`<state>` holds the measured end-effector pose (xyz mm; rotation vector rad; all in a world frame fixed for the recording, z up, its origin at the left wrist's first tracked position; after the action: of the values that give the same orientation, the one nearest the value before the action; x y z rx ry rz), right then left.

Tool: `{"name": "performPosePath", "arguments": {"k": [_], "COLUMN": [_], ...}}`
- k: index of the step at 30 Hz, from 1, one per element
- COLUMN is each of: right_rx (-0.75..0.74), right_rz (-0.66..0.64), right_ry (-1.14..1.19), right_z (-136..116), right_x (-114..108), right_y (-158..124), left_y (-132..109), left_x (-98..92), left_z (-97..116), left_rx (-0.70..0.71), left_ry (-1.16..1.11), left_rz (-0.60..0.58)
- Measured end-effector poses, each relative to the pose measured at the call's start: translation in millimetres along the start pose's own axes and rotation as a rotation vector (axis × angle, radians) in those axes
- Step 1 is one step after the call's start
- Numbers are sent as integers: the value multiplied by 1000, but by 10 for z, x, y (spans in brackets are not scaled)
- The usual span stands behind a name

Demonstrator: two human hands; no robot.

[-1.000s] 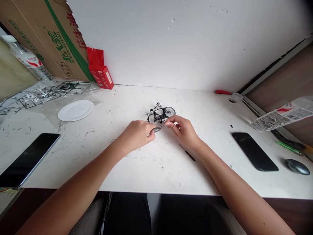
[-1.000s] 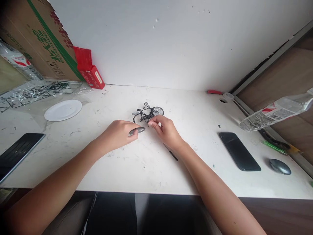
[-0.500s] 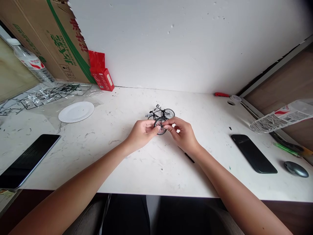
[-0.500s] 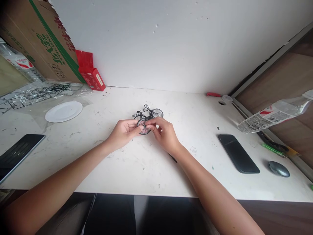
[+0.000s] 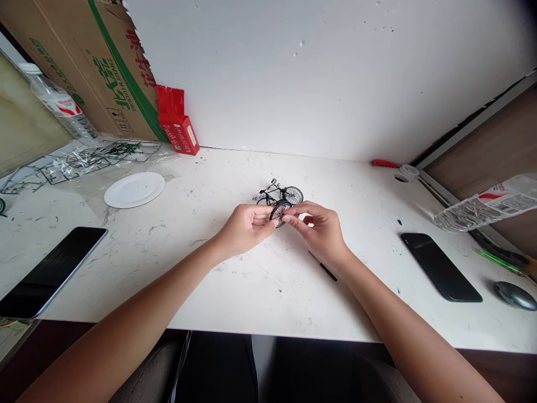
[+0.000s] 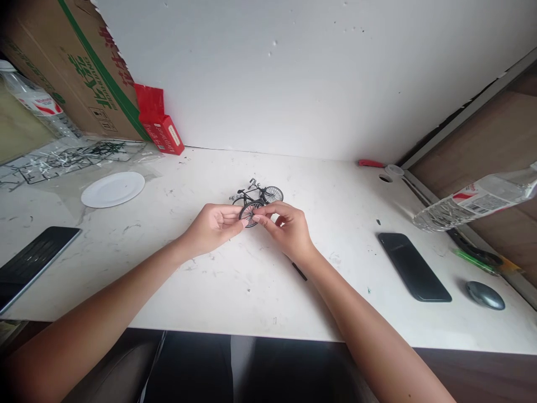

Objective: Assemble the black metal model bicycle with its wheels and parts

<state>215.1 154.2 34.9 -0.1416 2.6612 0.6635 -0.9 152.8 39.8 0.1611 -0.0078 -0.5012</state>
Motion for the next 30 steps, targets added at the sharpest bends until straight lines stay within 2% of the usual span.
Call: {"name": "performPosePath", "arguments": {"k": [10,16,21,23,27,30], "right_rx": [81,166,143,125,121,104], "right_rz": [58,-37,-43,-44,13,52], "right_ry": [114,242,233,200,42,-72], "right_z": [7,19,34,54,92,106], "right_x": [10,33,45,40,25,20], "right_y": [-14,-2,5,2,-7,24], "left_y": [7,-4,70,110,166,180], "left_x": [1,-40,-196,-296,-504,-600], "left_z": [-60,-8,57,98,160,168], "left_rx": [-28,-99,-160,-150,-99,-134], "left_ry": [18,-16,-45,-57,-74,-68], "left_rz": [97,9,-29,53,327,430]}}
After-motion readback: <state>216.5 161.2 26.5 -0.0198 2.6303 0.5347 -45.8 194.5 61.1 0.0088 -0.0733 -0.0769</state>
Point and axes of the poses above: each hand's wrist, its own y-axis towards the middle knuckle, its own x-axis out of the palm, z = x × y, the point moved 1 cm from there along y, towards the middle knuckle, and after that the axes turned 1 degree about -y, right-handed, at the moved point
